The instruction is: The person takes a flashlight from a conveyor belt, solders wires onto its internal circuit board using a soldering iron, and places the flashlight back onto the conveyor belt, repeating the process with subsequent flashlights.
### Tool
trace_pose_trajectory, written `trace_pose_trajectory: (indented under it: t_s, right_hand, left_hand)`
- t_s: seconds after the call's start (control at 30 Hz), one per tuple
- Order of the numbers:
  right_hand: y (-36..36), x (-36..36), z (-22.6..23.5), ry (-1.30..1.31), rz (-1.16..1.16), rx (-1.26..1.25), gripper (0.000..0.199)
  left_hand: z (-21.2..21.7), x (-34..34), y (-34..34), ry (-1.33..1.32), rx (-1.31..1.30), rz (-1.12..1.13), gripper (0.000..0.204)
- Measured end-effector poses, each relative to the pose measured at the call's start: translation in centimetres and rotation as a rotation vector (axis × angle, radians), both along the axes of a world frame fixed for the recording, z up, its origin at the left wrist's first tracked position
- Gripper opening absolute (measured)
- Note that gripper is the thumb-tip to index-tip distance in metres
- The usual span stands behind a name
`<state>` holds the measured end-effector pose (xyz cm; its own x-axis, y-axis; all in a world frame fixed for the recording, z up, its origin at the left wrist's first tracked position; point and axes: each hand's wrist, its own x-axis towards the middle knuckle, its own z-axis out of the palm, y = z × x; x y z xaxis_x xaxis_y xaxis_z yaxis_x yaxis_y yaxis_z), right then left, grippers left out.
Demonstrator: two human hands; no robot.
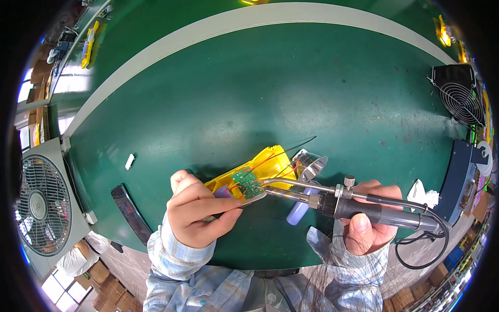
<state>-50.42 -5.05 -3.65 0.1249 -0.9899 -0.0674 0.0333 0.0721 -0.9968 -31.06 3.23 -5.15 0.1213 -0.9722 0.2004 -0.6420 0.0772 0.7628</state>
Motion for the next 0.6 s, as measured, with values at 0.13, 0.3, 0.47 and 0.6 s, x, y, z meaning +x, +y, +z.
trace_pose_trajectory:
  t_s: [0.13, 0.3, 0.47, 0.6]
  right_hand:
    - [-0.15, -0.42, -0.37, -0.008, 0.003, 0.015, 0.038]
    - [0.16, -0.44, -0.64, 0.008, -0.019, 0.004, 0.038]
    - [0.36, -0.68, -1.00, 0.040, -0.022, -0.019, 0.039]
    - [0.41, -0.48, -0.83, 0.052, -0.046, 0.003, 0.039]
  left_hand:
    - [0.27, -0.31, -0.29, -0.068, 0.089, 0.011, 0.014]
    - [0.38, -0.37, -0.42, -0.076, 0.131, 0.015, 0.013]
    - [0.08, -0.64, -0.42, -0.097, 0.126, 0.071, 0.013]
    - [0.38, -0.84, -0.63, -0.115, 0.165, 0.085, 0.013]
